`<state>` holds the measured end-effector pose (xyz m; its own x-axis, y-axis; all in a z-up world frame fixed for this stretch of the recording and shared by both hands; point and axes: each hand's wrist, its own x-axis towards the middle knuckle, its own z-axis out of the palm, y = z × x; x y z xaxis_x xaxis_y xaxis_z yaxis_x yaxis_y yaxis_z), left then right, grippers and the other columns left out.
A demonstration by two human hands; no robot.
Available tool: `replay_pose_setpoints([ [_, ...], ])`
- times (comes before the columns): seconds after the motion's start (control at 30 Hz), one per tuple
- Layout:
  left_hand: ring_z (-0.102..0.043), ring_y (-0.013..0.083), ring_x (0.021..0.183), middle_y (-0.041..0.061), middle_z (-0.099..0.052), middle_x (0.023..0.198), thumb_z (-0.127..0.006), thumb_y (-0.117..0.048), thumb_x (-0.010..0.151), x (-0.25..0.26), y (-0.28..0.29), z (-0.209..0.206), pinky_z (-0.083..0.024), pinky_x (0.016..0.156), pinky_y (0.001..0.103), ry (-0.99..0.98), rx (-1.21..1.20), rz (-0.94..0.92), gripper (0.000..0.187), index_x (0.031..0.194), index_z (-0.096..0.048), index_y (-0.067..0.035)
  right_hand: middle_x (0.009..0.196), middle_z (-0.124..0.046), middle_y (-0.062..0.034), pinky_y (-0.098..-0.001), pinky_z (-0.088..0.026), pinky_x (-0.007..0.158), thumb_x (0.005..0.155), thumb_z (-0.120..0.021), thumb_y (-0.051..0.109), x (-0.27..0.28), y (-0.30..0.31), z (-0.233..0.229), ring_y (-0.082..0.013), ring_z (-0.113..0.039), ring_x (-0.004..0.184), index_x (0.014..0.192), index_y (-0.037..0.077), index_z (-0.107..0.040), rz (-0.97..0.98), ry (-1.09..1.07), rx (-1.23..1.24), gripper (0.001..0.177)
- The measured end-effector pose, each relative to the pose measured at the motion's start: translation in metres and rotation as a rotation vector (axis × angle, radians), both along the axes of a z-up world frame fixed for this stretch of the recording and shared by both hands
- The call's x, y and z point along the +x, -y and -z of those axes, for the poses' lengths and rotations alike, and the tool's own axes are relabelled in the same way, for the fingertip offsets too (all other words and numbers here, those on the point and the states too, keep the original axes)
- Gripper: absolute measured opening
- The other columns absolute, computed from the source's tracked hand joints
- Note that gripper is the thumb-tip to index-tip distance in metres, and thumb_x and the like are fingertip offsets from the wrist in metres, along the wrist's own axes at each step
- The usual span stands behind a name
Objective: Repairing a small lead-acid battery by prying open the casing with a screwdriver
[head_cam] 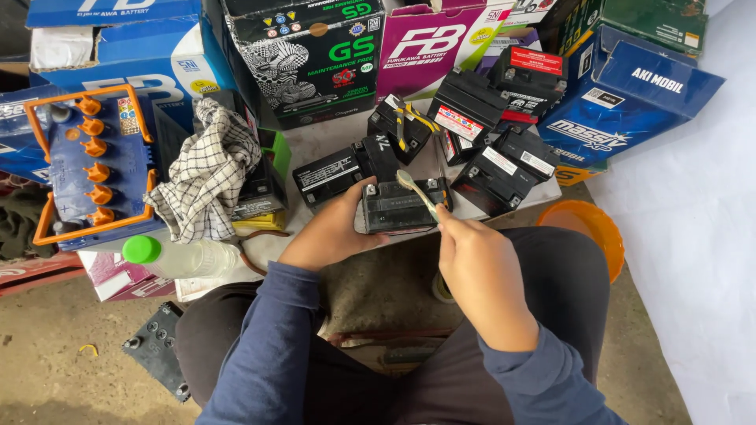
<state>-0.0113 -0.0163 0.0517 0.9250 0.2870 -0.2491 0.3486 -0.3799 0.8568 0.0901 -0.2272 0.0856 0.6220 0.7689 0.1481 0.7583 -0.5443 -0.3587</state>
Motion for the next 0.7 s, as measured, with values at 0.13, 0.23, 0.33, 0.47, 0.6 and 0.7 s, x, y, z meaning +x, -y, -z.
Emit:
replay_pose_setpoints([
  [0.13,-0.048,0.0401,0.141,0.027,-0.055,0.145,-0.087,-0.019,0.071,0.0,0.002,-0.003,-0.04,0.116,0.05,0.001,-0.005,0.0,0.1,0.156,-0.036,-0.005,0.082,-0.075,-0.0188,-0.0424,-0.06,0.056,0.098,-0.057,0.009,-0.021,-0.017,-0.016,-0.0351,-0.076,0.072,0.13,0.008,-0.072,-0.033,0.01,-0.032,0.036],
  [0.23,-0.048,0.0398,0.141,0.027,-0.055,0.145,-0.087,-0.021,0.071,0.0,0.002,-0.007,-0.041,0.117,0.05,-0.012,0.004,0.013,0.1,0.156,-0.035,-0.006,0.084,-0.076,-0.0151,-0.0355,-0.061,0.057,0.098,-0.058,0.008,-0.028,-0.018,-0.012,-0.0289,-0.077,0.071,0.132,0.007,-0.071,-0.046,0.022,-0.085,0.037],
  [0.33,-0.047,0.0401,0.142,0.027,-0.055,0.146,-0.086,-0.022,0.073,0.0,0.002,-0.006,-0.041,0.116,0.05,-0.009,-0.018,0.011,0.099,0.156,-0.035,-0.005,0.083,-0.075,-0.0177,-0.0413,-0.06,0.057,0.098,-0.058,0.01,-0.018,-0.01,-0.011,-0.0355,-0.075,0.073,0.128,0.007,-0.073,-0.065,0.002,0.007,0.034],
  [0.47,-0.047,0.0406,0.141,0.028,-0.054,0.146,-0.086,-0.022,0.074,-0.001,0.002,-0.005,-0.042,0.115,0.05,-0.017,-0.017,0.007,0.1,0.157,-0.034,-0.004,0.083,-0.075,-0.0186,-0.0423,-0.06,0.058,0.099,-0.058,0.011,-0.007,-0.006,-0.01,-0.037,-0.074,0.074,0.128,0.009,-0.073,-0.03,0.001,-0.017,0.033],
  [0.6,-0.047,0.0415,0.141,0.03,-0.054,0.146,-0.086,-0.024,0.075,-0.001,0.003,-0.008,-0.043,0.114,0.052,-0.036,-0.011,0.011,0.099,0.156,-0.033,0.0,0.083,-0.075,-0.0197,-0.0432,-0.06,0.058,0.098,-0.057,0.007,-0.027,-0.027,-0.018,-0.0369,-0.075,0.074,0.13,0.005,-0.071,-0.087,-0.007,-0.024,0.035],
  [0.7,-0.046,0.046,0.14,0.032,-0.054,0.144,-0.085,-0.02,0.076,-0.003,0.004,-0.014,-0.042,0.113,0.055,0.002,-0.024,0.011,0.096,0.154,-0.035,0.004,0.084,-0.075,-0.0155,-0.0352,-0.06,0.057,0.097,-0.059,0.006,-0.034,-0.024,-0.012,-0.0302,-0.076,0.072,0.132,0.003,-0.07,-0.104,0.036,-0.042,0.037],
])
